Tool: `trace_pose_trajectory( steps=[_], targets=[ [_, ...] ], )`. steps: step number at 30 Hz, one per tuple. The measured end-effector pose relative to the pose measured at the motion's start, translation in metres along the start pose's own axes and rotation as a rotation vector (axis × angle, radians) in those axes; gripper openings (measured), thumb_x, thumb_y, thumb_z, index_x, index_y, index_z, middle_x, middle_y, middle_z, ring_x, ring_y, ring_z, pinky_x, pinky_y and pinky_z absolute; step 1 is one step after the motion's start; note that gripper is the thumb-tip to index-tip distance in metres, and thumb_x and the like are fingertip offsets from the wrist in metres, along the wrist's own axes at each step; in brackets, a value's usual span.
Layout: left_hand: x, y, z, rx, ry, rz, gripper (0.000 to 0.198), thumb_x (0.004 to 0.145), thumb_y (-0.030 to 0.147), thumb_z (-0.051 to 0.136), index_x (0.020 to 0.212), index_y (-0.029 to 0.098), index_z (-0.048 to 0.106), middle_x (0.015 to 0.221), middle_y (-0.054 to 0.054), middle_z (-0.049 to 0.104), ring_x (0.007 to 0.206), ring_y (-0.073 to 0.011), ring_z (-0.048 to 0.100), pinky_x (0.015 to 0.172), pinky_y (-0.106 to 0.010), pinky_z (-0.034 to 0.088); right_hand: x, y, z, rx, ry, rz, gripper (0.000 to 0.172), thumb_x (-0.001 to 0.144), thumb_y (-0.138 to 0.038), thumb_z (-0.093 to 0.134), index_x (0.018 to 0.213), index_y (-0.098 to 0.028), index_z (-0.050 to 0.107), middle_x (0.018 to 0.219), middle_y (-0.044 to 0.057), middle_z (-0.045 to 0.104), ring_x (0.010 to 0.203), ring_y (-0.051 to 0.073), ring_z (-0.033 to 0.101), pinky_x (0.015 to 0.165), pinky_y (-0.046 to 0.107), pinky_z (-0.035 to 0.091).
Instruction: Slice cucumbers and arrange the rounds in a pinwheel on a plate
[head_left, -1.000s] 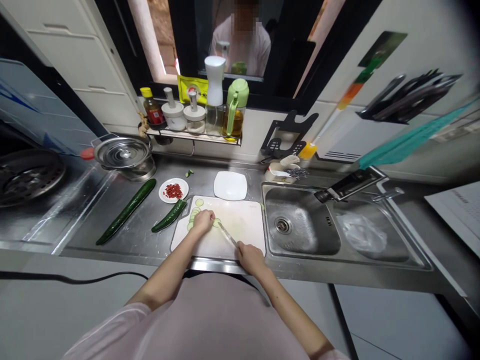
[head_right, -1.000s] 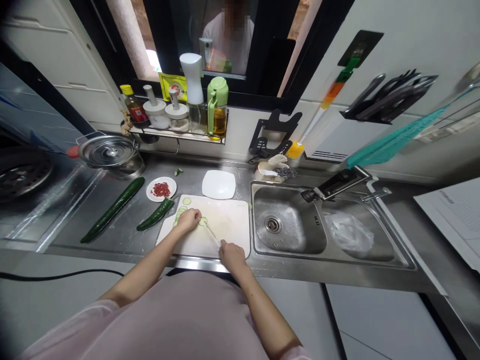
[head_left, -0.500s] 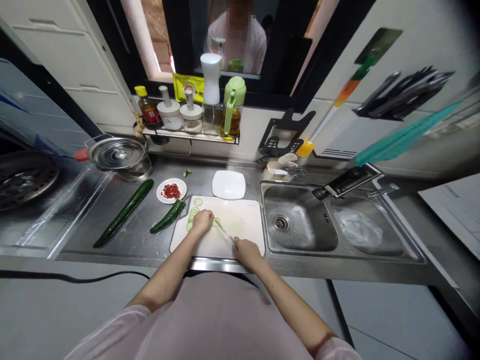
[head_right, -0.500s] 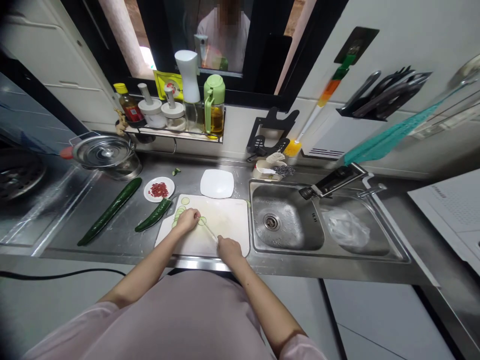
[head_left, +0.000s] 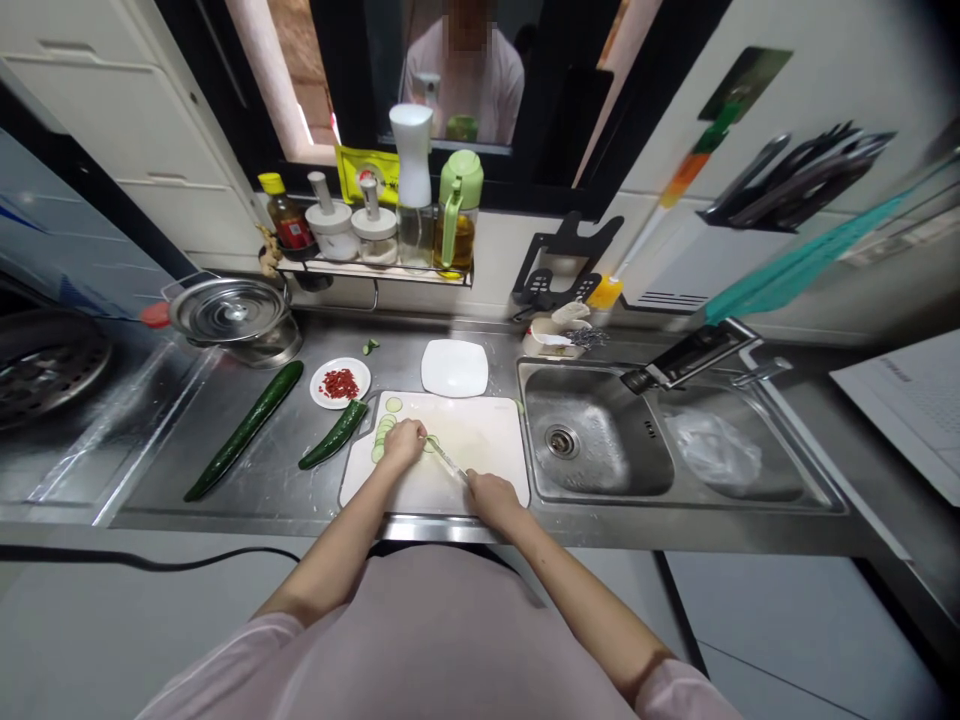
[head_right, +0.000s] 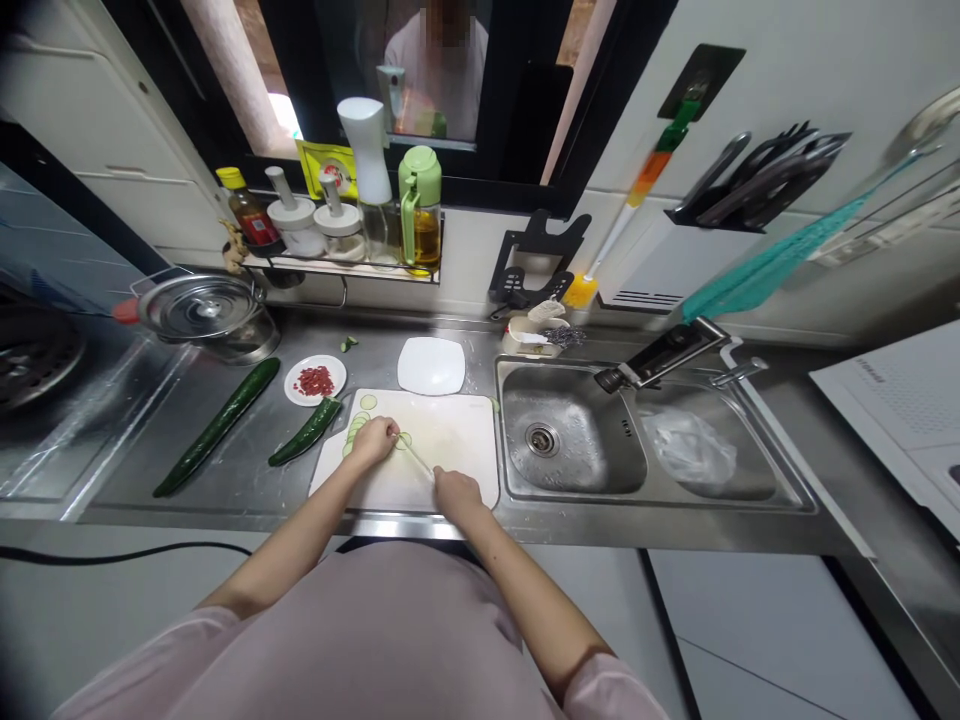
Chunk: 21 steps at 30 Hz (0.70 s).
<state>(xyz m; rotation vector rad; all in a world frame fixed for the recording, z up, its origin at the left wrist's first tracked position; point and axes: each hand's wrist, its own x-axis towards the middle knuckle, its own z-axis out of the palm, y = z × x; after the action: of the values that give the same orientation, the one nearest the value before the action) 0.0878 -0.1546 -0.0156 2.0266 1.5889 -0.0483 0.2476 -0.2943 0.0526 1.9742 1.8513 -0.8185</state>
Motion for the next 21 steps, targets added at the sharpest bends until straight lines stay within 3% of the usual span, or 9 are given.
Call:
trace_pose_trajectory(
  steps=[21],
  targets=[
    [-0.0007, 0.0005, -0.0010, -0.004, 0.000, -0.016, 0.016, 0.077, 0.024, 0.062, 0.091, 0.024, 0.070, 0.102, -0.004, 0.071, 0.096, -0.0191, 0.063, 0.080, -0.026, 0.044, 0.0006, -0.0016, -0.0027, -0.002, 0.000, -0.011, 0.032, 0.090, -0.012, 0.036, 0.116, -0.015, 0.055, 0.103, 0.017, 0.069, 0.100, 0.025, 0.065, 0.077, 0.032, 0.046]
  ],
)
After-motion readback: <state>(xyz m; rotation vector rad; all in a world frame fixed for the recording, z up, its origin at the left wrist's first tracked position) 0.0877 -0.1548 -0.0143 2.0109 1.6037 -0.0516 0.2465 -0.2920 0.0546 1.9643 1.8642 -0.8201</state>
